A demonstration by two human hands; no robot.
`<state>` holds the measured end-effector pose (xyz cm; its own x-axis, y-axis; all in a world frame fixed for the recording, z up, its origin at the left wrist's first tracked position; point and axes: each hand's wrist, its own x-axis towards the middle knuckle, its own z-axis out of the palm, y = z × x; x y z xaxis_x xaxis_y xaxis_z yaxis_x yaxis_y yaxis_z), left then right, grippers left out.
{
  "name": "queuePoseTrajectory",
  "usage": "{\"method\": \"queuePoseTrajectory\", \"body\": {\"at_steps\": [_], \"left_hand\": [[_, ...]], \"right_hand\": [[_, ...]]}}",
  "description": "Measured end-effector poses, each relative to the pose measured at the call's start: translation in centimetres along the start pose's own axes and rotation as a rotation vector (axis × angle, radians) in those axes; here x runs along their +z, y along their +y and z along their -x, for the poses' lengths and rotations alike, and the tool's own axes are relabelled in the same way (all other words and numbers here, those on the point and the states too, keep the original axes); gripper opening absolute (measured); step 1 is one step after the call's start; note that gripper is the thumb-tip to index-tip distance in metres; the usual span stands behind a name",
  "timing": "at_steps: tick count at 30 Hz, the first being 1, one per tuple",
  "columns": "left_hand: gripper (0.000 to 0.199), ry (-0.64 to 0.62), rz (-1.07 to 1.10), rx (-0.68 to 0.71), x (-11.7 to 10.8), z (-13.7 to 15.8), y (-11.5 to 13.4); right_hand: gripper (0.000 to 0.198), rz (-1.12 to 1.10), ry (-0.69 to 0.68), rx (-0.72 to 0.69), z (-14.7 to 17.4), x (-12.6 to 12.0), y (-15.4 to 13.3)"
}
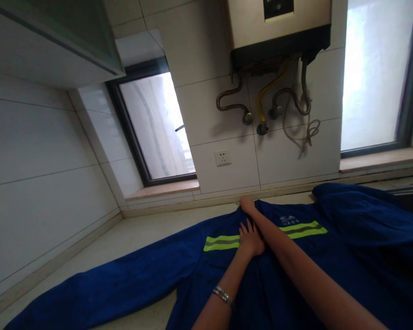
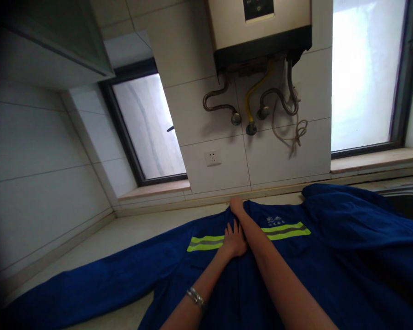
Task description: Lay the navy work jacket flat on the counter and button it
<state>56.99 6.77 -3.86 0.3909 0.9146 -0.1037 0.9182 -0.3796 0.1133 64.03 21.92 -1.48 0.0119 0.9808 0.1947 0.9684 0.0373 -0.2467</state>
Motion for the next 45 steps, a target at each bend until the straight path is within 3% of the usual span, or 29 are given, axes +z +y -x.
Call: {"method": "queuePoseTrajectory", "body": {"at_steps": [4,8,11,14,18,22,26,33,40,45], "left_hand": [[0.089,0.091,0.054,-0.03,-0.1,0.6,0.4],[0.086,0.222,-0.026,0.009,0.0,0.8,0.5],[0.082,0.309,-0.093,0.107,0.2,0.5,0.3],[0.081,0.285,-0.041,0.129,0.6,-0.1,-0.1],[0.083,0.241,0.0,0.118,0.9,-0.6,-0.5],[0.08,0.185,0.021,0.122,0.6,-0.5,-0.6],[0.072,0.142,0.041,0.142,0.3,-0.3,-0.3],[0.075,0.086,0.001,0.065,1.0,-0.9,0.1],[0.073,0.181,0.051,0.069,1.8,-0.6,0.2],[0.066,0.421,0.289,0.096,-0.3,0.5,0.3]], "right_hand": [[0.033,0.039,0.049,0.014,-0.6,-3.3,1.8],[0.037,0.094,0.114,0.059,1.1,-6.4,6.9],[0.045,0.122,0.101,0.046,4.1,-6.5,10.1],[0.053,0.126,0.027,-0.043,7.4,-4.6,11.5],[0.055,0.126,-0.103,-0.156,10.1,-1.7,11.8],[0.046,0.131,-0.163,-0.214,10.2,-0.9,12.3],[0.048,0.122,-0.153,-0.168,9.4,-1.0,12.6],[0.05,0.062,-0.052,-0.022,9.0,-0.9,12.1],[0.048,-0.009,0.045,0.014,10.6,-1.9,10.9],[0.049,-0.102,0.133,0.025,12.9,-5.6,10.7]]}}
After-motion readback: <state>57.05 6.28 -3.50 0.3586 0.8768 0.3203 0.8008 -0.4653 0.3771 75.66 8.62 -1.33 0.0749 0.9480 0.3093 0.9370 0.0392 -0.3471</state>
